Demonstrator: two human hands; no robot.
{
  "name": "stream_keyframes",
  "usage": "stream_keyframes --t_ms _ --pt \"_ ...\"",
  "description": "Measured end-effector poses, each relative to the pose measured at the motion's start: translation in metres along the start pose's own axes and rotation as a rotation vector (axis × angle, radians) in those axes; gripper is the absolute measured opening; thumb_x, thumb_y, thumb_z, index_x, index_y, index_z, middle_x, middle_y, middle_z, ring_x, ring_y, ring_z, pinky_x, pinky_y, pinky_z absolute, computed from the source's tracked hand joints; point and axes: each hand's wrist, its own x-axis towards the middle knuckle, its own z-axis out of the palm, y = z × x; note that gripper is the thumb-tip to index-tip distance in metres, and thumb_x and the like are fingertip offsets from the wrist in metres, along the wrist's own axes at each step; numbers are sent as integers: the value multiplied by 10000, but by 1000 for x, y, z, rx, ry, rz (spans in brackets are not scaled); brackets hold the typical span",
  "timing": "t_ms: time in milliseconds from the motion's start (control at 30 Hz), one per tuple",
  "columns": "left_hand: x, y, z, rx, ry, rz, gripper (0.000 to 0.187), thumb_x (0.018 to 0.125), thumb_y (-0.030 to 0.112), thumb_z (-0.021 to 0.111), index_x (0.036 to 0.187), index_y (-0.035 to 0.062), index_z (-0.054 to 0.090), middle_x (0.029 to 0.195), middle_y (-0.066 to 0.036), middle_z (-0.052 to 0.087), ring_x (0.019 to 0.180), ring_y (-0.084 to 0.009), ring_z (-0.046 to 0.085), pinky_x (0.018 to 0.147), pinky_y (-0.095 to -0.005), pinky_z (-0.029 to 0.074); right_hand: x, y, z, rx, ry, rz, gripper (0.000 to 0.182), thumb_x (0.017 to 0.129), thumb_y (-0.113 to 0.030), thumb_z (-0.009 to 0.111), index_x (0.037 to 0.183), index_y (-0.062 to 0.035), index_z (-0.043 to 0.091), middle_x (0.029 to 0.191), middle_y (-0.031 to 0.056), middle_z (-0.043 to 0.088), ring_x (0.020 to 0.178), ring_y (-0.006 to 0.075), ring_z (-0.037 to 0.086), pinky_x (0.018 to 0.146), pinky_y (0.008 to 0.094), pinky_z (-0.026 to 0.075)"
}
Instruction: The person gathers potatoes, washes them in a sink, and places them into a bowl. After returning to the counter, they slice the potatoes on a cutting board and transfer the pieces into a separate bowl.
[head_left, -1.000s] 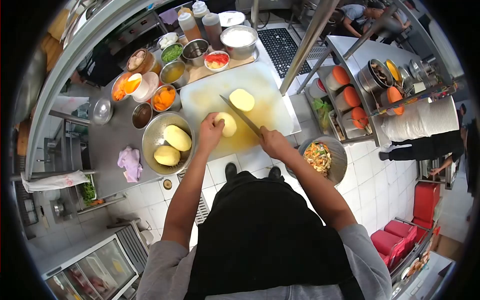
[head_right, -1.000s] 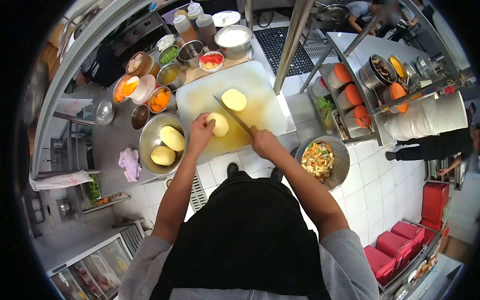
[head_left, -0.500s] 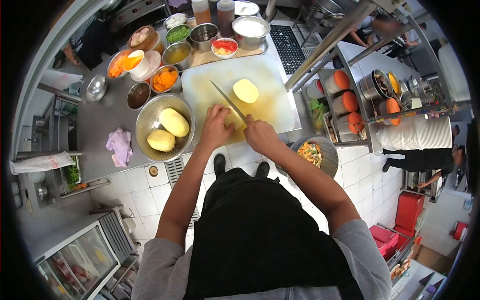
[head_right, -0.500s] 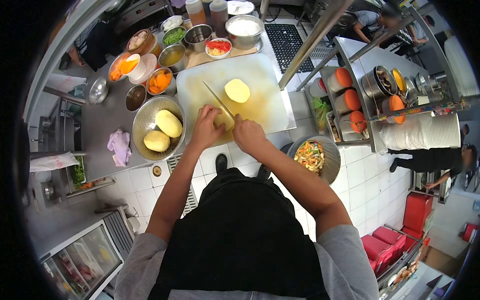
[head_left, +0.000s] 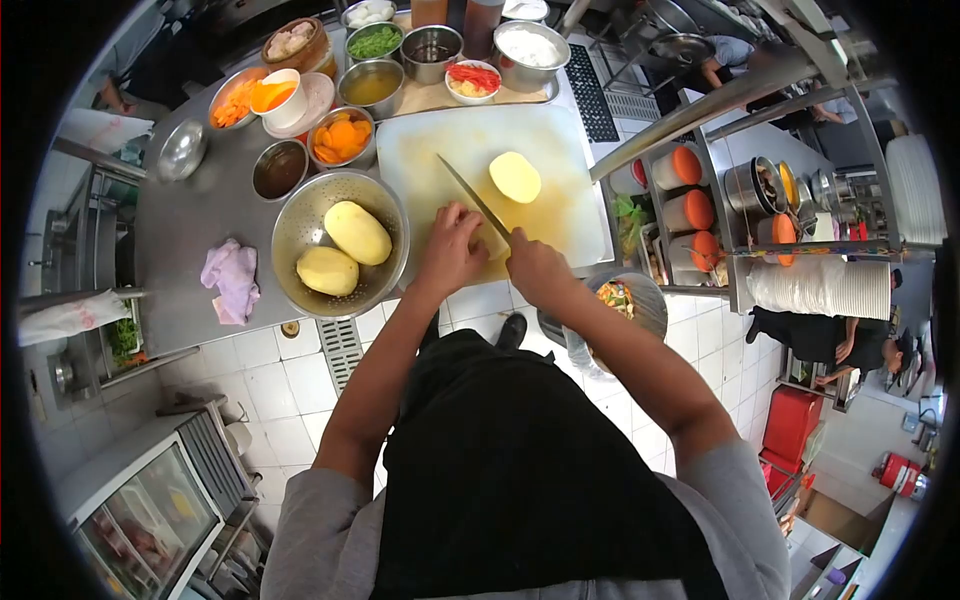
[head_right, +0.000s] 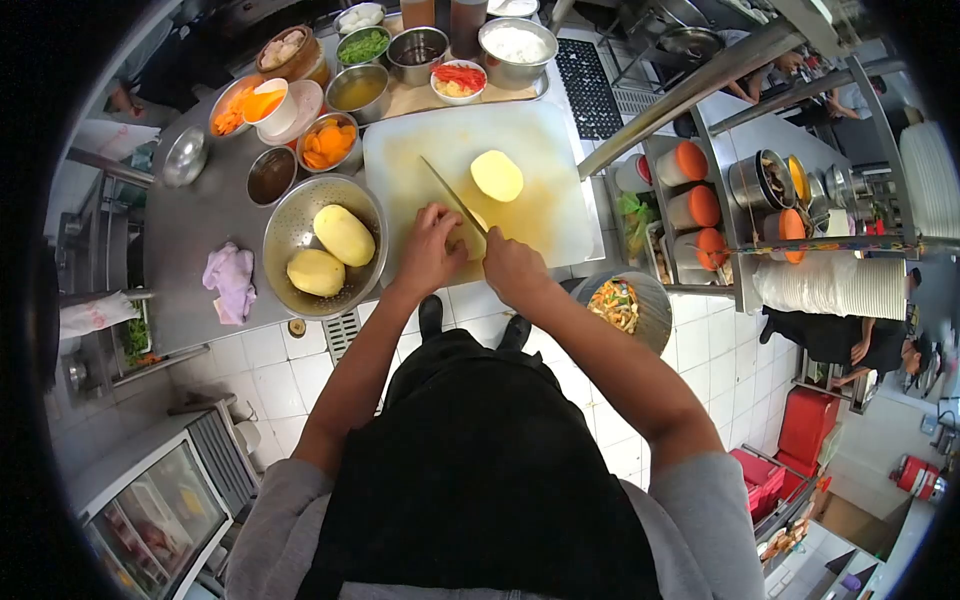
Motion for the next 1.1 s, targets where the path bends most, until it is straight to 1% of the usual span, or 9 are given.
stream_keyframes --t_ms 67,167,200,367,500,600,700,900,1100 --pt "6 -2 2 -2 51 24 354 715 60 674 1058 10 604 1052 -159 503 1006 -348 511 870 -426 468 19 14 43 -19 111 12 201 907 -132 526 1023 27 486 779 256 680 748 415 701 664 498 571" --pt "-6 -1 4 -32 -1 2 361 736 60 670 1082 -3 587 1075 -158 525 1048 -353 532 878 -420 476 17 20 33 40 114 -10 222 909 -149 538 1026 28 470 745 257 669 712 420 692 634 504 567" --pt "-1 -3 2 -43 10 8 357 735 59 672 1075 -6 584 1070 -160 524 1046 -354 535 879 -419 477 17 24 29 49 141 -92 206 911 -150 538 1001 27 483 738 261 664 716 428 689 641 506 566" --pt "-10 -7 -3 -138 29 36 311 740 15 664 1033 -27 570 1029 -174 502 1029 -361 508 883 -435 456 8 -6 -27 14 54 -44 187 915 -149 534 969 28 506 743 267 663 722 438 687 645 508 566" --pt "-9 -12 -1 -123 45 13 321 739 -1 667 1045 -16 573 1051 -160 526 1039 -357 532 892 -417 463 5 -14 -29 33 17 1 186 910 -142 542 980 23 495 761 279 664 742 441 689 681 515 567" --pt "-10 -15 -2 -147 40 57 310 744 -6 665 1041 -19 578 1035 -161 533 1030 -357 532 899 -417 461 16 -5 30 64 50 81 221 934 -175 532 1007 20 457 779 297 657 753 475 670 675 533 553" --pt "-13 -19 3 -143 67 55 297 752 -6 663 1039 -22 587 1036 -163 540 1031 -360 533 900 -417 459 19 1 40 122 87 65 219 928 -172 535 994 16 443 777 295 657 752 478 669 673 533 555" --pt "-13 -23 1 -222 75 32 254 754 -15 667 995 -20 588 1019 -168 547 1006 -366 542 865 -421 468 11 -27 -37 18 -72 66 227 921 -159 532 1023 42 507 860 289 676 825 454 688 762 525 556" --pt "-12 -30 5 -202 89 34 213 750 -38 655 949 -17 584 956 -163 562 966 -366 557 829 -437 473 2 -39 -35 14 -85 122 218 928 -154 495 1021 42 514 880 303 677 848 451 693 766 509 563"
